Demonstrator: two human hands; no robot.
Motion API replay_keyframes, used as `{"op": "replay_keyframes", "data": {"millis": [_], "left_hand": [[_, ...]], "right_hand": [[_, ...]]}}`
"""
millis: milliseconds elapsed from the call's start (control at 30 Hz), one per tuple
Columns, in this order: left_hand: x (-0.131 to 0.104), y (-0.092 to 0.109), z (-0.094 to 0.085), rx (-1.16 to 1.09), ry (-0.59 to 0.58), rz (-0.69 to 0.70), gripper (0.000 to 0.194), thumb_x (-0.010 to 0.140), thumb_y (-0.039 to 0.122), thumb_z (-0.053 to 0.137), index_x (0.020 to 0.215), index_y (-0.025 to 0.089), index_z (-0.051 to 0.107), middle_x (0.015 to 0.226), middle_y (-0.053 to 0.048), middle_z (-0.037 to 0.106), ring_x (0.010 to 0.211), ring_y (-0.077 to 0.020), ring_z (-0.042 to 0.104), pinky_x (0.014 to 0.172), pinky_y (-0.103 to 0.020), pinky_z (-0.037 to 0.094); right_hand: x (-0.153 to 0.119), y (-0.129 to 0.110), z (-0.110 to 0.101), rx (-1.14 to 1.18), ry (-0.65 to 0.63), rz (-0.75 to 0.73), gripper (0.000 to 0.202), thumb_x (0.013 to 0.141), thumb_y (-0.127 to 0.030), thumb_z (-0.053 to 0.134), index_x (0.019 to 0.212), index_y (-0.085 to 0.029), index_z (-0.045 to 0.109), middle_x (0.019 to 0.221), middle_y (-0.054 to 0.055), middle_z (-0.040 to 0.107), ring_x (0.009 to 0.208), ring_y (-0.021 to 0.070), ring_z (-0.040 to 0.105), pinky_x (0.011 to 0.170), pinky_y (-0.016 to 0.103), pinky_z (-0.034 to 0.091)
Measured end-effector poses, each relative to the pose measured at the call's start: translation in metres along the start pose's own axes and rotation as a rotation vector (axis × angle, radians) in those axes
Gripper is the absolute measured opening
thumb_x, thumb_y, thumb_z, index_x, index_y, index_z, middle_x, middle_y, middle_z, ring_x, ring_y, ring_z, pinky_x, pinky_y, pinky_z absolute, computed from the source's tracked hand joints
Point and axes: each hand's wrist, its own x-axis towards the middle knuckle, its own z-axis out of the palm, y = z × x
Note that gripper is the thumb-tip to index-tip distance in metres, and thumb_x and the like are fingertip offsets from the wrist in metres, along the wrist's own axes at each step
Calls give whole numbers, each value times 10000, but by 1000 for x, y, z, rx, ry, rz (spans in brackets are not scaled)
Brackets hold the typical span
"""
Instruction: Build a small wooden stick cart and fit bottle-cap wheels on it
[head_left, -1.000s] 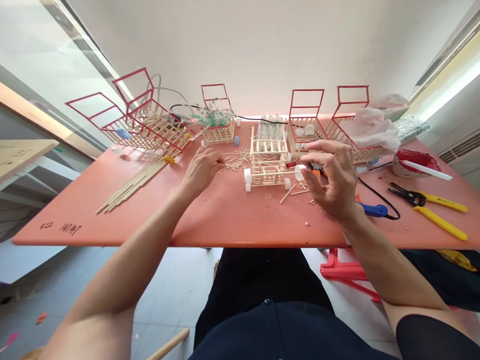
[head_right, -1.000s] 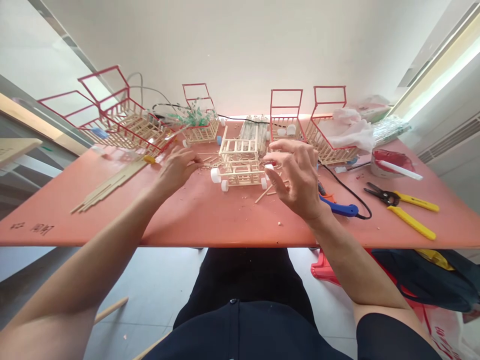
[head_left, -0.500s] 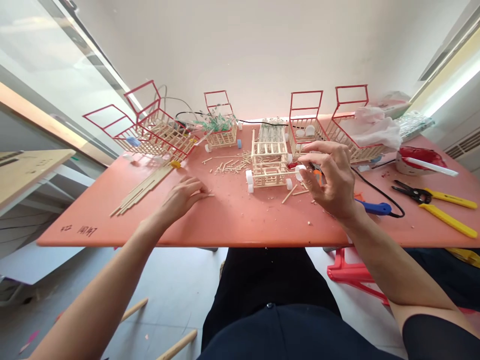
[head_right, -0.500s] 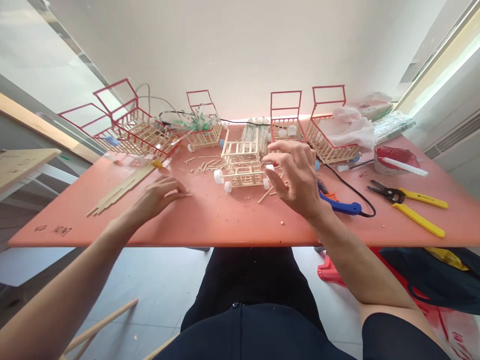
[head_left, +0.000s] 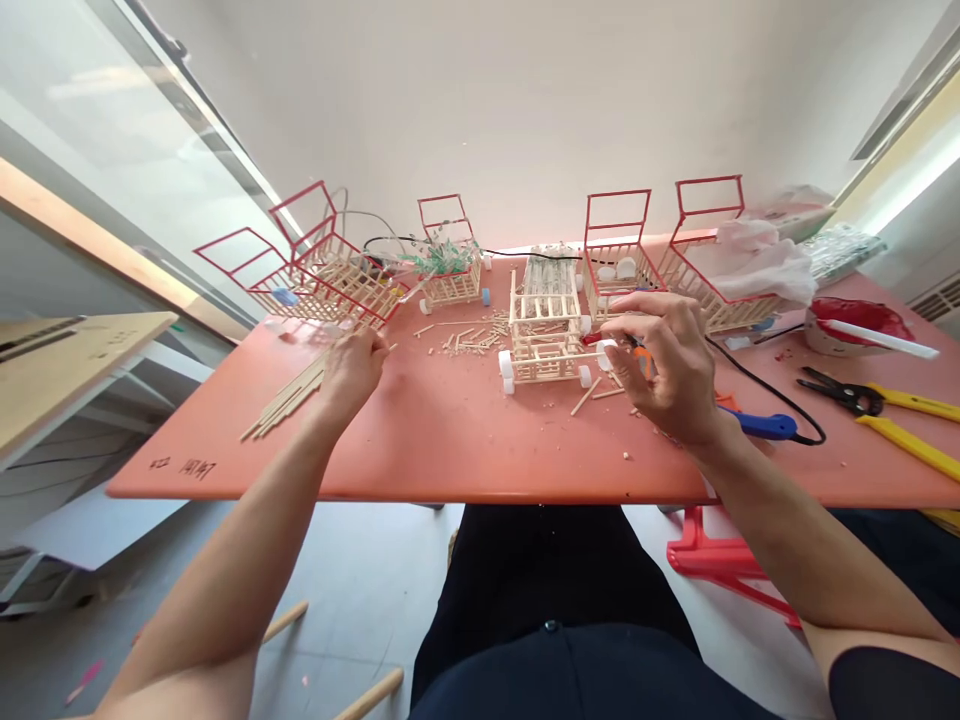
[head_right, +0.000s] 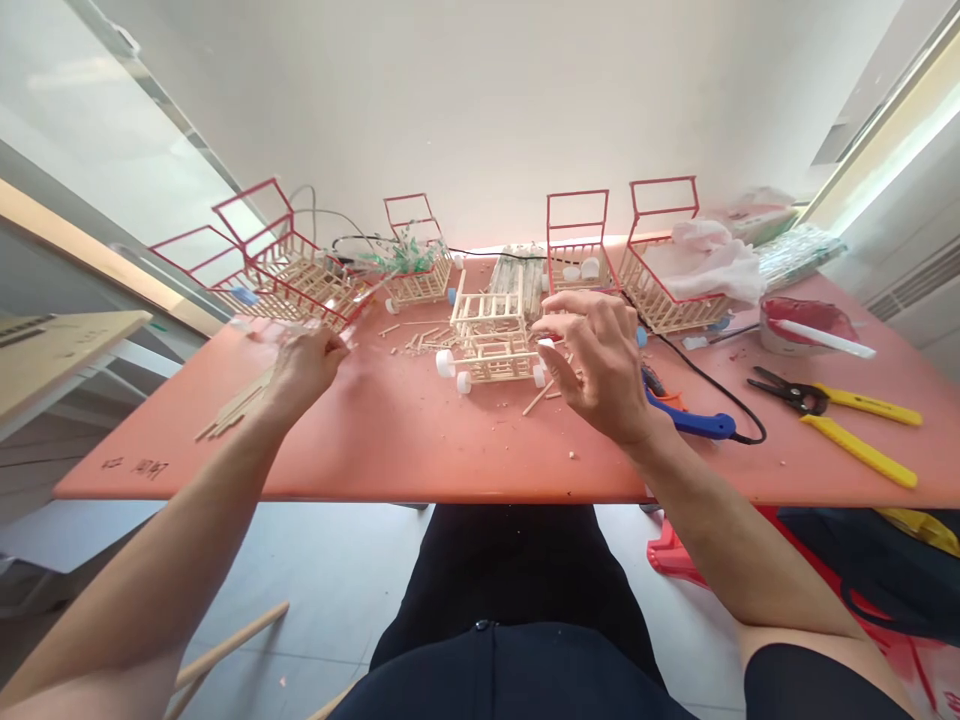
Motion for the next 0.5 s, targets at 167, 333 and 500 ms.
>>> {"op": "replay_keyframes", "data": {"millis": [167,333,500], "left_hand": [[0,13,27,22,4,-84,128,791,182,618,701,266,581,776,-94,708,878,-317,680,844,-409,515],[10,58,63,-23,-24,-9,63,826,192,644,795,243,662,881,-90,780,879,-282,700,840,-388,522],[17,42,51,8,25,-60,166,976,245,588,1000,207,748,1040,-132,817,1016,-309,728,937,-420,545]], "right_hand": [[1,1,1,0,31,-20,164,1100,-291,687,1264,-292,697,1353,79,770,1252,299,723,1110,494,498],[1,0,-1,0,22,-19,160,1093,-298,691,1253,-300,700,1355,76,776,1262,308,727,1105,498,504],[2,0,-3,6,33,-5,200,1081,-285,697,1280,-309,701,1361,78,769,1266,312,721,1117,508,504]]}}
